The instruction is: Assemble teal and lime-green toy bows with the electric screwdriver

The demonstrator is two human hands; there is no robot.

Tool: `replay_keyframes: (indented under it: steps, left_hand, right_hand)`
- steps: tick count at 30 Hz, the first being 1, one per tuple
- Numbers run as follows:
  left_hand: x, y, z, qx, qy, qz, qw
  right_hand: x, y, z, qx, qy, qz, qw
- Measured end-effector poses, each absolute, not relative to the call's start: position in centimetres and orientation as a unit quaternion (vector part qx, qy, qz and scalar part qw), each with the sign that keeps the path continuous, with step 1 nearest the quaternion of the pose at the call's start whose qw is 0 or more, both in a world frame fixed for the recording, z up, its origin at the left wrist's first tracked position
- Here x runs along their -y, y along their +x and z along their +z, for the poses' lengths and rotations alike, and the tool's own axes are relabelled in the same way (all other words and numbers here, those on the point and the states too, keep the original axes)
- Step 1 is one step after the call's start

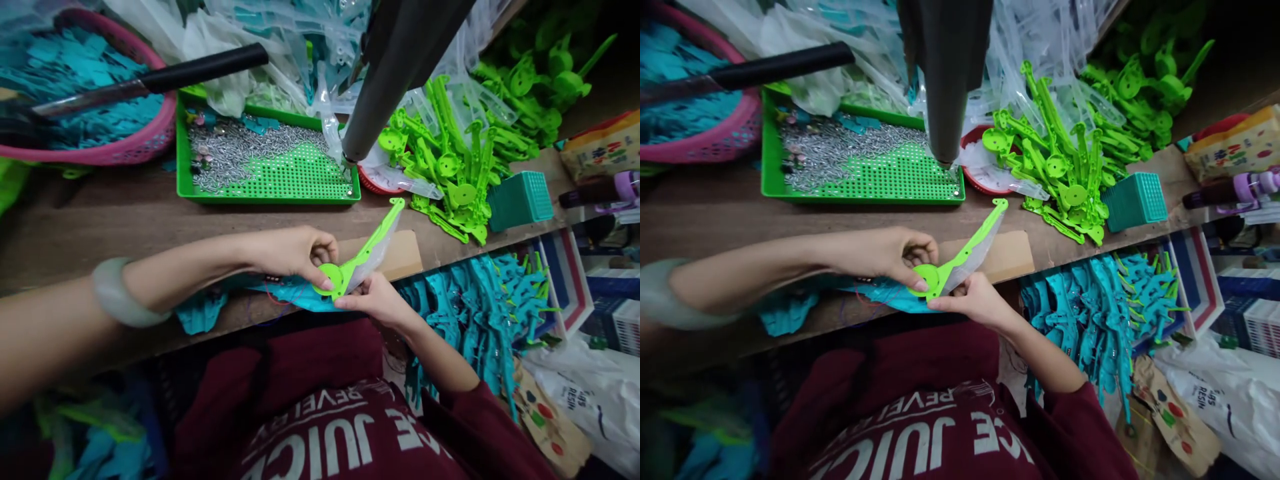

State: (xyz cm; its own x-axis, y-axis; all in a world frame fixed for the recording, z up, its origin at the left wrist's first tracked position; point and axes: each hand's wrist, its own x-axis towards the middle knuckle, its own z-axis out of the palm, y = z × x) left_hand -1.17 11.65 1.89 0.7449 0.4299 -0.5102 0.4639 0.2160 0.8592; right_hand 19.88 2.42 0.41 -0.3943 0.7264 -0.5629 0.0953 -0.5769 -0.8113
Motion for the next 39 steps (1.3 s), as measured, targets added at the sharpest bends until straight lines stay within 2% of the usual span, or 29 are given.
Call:
replay_keyframes:
  steps: [4,10,13,15,16,18,20,21,24,28,30,33,36,39]
  left_hand:
    - [-11.8,-0.9,1.2,-0.338,0.607,0.007,0.719]
    - [-11.8,-0.8,0.3,-0.321,0.649,0.028,0.689]
    - [-11.2,-1.0,0.7,-0.326,0.69,0.042,0.645]
    - [-10.7,-1.0,1.1,-0.347,0.741,0.044,0.572]
    - [-10.5,-0.9,1.3,-0.356,0.765,0.043,0.536]
    - [-10.0,-0.6,1.5,-0.359,0.792,0.036,0.493]
    - [-9.4,-0.3,1.6,-0.352,0.808,0.042,0.47]
    - [-9.1,-0.2,1.7,-0.357,0.821,0.054,0.442]
    - [-8.5,-1.1,2.1,-0.386,0.87,0.105,0.287]
    - [-10.6,-4.7,2.6,-0.418,0.884,0.152,0.147]
    - [-13.0,-6.0,2.2,-0.41,0.887,0.173,0.12]
    - [-17.0,-5.8,1.1,-0.298,0.928,0.179,0.133]
    - [-20.5,-4.3,-0.1,-0.194,0.957,0.15,0.157]
    - [-23.4,-3.9,-0.6,-0.191,0.965,0.127,0.127]
  right_hand:
    - [-2.2,18.8,0.5,0.352,-0.526,0.74,0.228]
    - [-1.6,18.6,0.0,0.367,-0.574,0.692,0.237]
    - [-2.6,21.2,1.6,0.472,-0.544,0.689,0.076]
    - [-4.1,23.5,3.6,0.563,-0.543,0.622,-0.004]
    - [-5.2,24.4,4.7,0.602,-0.561,0.568,0.02]
    - [-8.1,25.3,6.6,0.653,-0.595,0.432,0.183]
    - [-11.7,24.6,7.8,0.68,-0.551,0.335,0.349]
    - [-13.6,23.8,8.1,0.699,-0.501,0.327,0.392]
    - [-18.5,20.7,8.6,0.744,-0.358,0.424,0.373]
    - [-21.7,17.1,9.0,0.744,-0.311,0.482,0.343]
    - [-22.2,15.9,9.0,0.723,-0.282,0.504,0.378]
    - [-22.5,14.8,8.7,0.669,-0.244,0.552,0.434]
    - [-22.1,15.2,8.5,0.641,-0.254,0.566,0.452]
    - [-21.0,16.4,8.5,0.634,-0.291,0.546,0.464]
